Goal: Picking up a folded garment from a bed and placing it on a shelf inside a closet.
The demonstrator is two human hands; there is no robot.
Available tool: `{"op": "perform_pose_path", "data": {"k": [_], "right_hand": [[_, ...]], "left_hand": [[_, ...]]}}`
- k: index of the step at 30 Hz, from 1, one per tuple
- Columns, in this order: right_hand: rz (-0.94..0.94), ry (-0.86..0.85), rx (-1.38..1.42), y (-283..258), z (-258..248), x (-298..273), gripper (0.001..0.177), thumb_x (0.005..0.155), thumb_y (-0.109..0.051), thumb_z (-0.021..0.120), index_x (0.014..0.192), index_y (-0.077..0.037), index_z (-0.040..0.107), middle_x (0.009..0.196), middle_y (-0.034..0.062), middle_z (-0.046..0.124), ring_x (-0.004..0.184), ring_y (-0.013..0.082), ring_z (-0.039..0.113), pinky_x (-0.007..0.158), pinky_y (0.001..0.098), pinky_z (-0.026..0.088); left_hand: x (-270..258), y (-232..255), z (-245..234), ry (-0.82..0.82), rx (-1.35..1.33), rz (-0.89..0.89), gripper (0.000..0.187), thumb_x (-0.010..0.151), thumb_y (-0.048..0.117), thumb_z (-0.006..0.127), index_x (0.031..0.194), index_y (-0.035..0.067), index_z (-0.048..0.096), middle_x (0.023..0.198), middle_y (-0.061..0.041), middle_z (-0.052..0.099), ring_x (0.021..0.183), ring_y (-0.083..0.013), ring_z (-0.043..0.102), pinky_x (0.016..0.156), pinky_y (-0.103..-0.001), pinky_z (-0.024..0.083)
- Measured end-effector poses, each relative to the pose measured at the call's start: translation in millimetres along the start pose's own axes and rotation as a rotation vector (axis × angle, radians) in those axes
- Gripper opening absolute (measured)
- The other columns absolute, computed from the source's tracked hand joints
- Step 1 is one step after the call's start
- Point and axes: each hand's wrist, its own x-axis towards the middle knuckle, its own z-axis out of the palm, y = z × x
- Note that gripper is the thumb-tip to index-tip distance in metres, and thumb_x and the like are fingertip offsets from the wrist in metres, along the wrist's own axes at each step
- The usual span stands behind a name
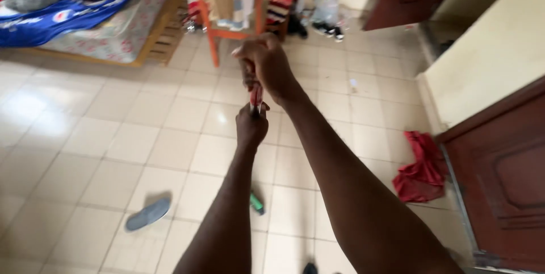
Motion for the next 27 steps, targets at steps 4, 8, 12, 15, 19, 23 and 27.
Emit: {"op": "perform_pose_path", "data": {"k": [4,8,12,15,19,23,27], "right_hand": [[0.036,0.074,0.148,40.1,52.4,24.6,0.041,0.088,-0.016,0.061,0.056,-0.012,0.037,0.046,0.0009,0.034,0.036,0.0154,0.035,0.039,0.0350,0.035],[0.073,0.121,0.251,91.6,81.9,33.4,0.036,0.090,-0.018,0.054,0.058,-0.013,0.037,0.045,0.0016,0.036,0.035,0.0159,0.034,0.039,0.0353,0.038],[0.152,0.152,0.239,116.6,90.3,22.0,0.036,0.089,-0.016,0.051,0.056,-0.013,0.037,0.044,0.0037,0.037,0.036,0.0165,0.035,0.041,0.0358,0.042],[0.124,0.137,0.227,110.2,75.5,29.6,0.036,0.089,-0.015,0.053,0.056,-0.012,0.037,0.047,0.0024,0.037,0.038,0.0174,0.038,0.043,0.0361,0.042],[0.094,0.180,0.157,69.8,56.5,46.2,0.039,0.091,-0.019,0.052,0.054,-0.011,0.039,0.043,0.0031,0.037,0.036,0.0178,0.039,0.042,0.0364,0.043],[0.046,0.156,0.109,48.7,37.6,68.5,0.039,0.089,-0.015,0.057,0.056,-0.011,0.037,0.046,0.0014,0.036,0.037,0.0149,0.035,0.042,0.0337,0.036],[0.051,0.150,0.060,46.8,20.0,96.8,0.038,0.089,-0.013,0.058,0.058,-0.011,0.038,0.047,-0.0004,0.034,0.038,0.0125,0.032,0.041,0.0322,0.032]], "left_hand": [[-3.3,-3.3,-99.3,-0.101,0.094,-0.267,0.012,0.095,0.018,0.062,0.095,0.010,0.070,0.084,-0.015,0.073,0.076,-0.0345,0.071,0.072,-0.047,0.054],[-16.2,-63.6,-142.3,-0.074,0.286,-0.212,0.009,0.091,0.017,0.064,0.092,0.015,0.073,0.086,-0.011,0.073,0.080,-0.0323,0.069,0.071,-0.046,0.052],[-30.1,-65.5,-156.1,-0.239,0.223,-0.506,0.015,0.092,0.018,0.059,0.093,0.018,0.073,0.081,-0.009,0.073,0.074,-0.0266,0.069,0.069,-0.044,0.052],[-15.0,-71.6,-136.1,-0.241,0.174,-0.513,0.015,0.094,0.017,0.059,0.094,0.017,0.074,0.079,-0.011,0.073,0.072,-0.0260,0.067,0.069,-0.042,0.051],[21.9,-41.9,-109.0,-0.318,0.104,-0.399,0.013,0.097,0.022,0.062,0.096,0.014,0.072,0.078,-0.011,0.071,0.069,-0.0231,0.065,0.066,-0.040,0.050],[58.9,-30.0,-79.0,-0.319,-0.046,-0.315,0.012,0.095,0.015,0.062,0.095,0.009,0.071,0.077,-0.009,0.069,0.067,-0.0199,0.063,0.064,-0.037,0.051],[91.9,-20.9,-66.5,-0.321,-0.096,-0.318,0.015,0.099,0.021,0.063,0.096,0.008,0.070,0.077,-0.011,0.068,0.068,-0.0204,0.062,0.066,-0.038,0.052]]}}
